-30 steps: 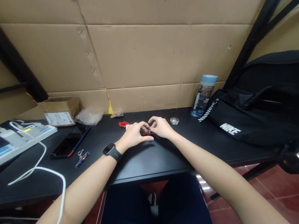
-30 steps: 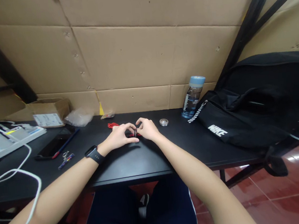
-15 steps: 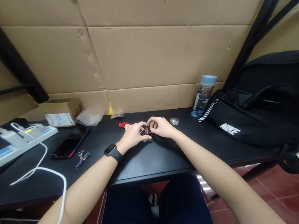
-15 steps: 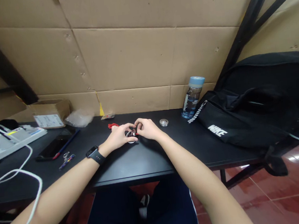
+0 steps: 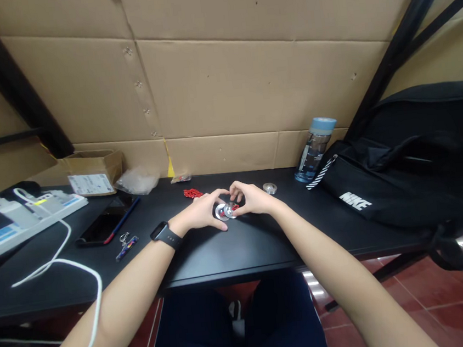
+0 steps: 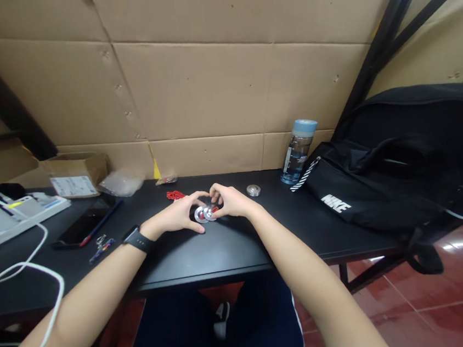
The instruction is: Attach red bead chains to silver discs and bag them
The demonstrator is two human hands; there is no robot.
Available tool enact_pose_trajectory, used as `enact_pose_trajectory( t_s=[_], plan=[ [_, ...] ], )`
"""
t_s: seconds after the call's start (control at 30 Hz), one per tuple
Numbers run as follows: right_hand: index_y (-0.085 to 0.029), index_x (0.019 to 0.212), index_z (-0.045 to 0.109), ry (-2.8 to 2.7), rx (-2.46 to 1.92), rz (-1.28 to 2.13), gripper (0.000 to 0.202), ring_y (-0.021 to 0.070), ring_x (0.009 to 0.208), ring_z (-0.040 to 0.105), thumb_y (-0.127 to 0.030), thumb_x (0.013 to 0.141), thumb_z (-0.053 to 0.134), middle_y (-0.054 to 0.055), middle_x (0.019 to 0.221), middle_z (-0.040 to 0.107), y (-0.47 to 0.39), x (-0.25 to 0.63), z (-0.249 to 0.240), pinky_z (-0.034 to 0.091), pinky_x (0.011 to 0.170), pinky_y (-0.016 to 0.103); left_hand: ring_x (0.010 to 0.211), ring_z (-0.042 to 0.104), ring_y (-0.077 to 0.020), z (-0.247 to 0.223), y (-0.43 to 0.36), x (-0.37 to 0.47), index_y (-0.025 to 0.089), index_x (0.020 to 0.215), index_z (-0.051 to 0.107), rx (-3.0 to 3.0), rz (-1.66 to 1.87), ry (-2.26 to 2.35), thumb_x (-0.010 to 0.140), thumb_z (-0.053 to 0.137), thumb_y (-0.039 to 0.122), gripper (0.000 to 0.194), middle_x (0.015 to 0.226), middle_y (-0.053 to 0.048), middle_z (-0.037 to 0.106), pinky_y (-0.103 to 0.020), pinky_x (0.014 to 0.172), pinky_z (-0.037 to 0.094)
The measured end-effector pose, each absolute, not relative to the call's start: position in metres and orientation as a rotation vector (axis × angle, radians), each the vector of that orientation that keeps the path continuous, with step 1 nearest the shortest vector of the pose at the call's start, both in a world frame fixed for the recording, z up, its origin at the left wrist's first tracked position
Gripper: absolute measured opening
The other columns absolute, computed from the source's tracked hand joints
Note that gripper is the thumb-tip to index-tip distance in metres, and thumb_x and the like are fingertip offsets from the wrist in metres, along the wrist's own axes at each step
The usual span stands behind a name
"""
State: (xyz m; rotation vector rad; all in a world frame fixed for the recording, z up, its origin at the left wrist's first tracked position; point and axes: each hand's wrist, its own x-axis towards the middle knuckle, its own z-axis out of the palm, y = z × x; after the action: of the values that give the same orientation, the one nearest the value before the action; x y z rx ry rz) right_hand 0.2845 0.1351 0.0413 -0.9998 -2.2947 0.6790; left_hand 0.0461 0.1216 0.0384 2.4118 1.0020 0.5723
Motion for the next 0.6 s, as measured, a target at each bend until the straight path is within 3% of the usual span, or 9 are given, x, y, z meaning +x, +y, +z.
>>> enact_pose_trajectory(
  t_s=[0.33,0.6],
  plan=[
    [-0.021,0.094,0.064,-2.366,-1.028,0.725,0.044,0.0162,0.081,0.068,-0.025,0.059,0.090,-0.001,0.091,0.073,0.128,0.285,0.049,0.049,0.074,0.025,0.110,0.063,-0.0275,0.037,0.131,0.031,0.030,0.137,0.051,2.524,0.563,0.977,0.067,0.086,0.040,0.078,0.118,-0.004,0.072,-0.037,0.096,0.041],
    [-0.021,0.094,0.065,-2.384,-1.017,0.714,0.041,0.0159,0.080,0.069,-0.025,0.061,0.088,0.000,0.093,0.073,0.128,0.282,0.048,0.049,0.074,0.025,0.107,0.065,-0.0259,0.033,0.138,0.028,0.027,0.132,0.053,2.528,0.616,0.972,0.071,0.084,0.042,0.071,0.110,-0.003,0.076,-0.036,0.096,0.041]
  ],
)
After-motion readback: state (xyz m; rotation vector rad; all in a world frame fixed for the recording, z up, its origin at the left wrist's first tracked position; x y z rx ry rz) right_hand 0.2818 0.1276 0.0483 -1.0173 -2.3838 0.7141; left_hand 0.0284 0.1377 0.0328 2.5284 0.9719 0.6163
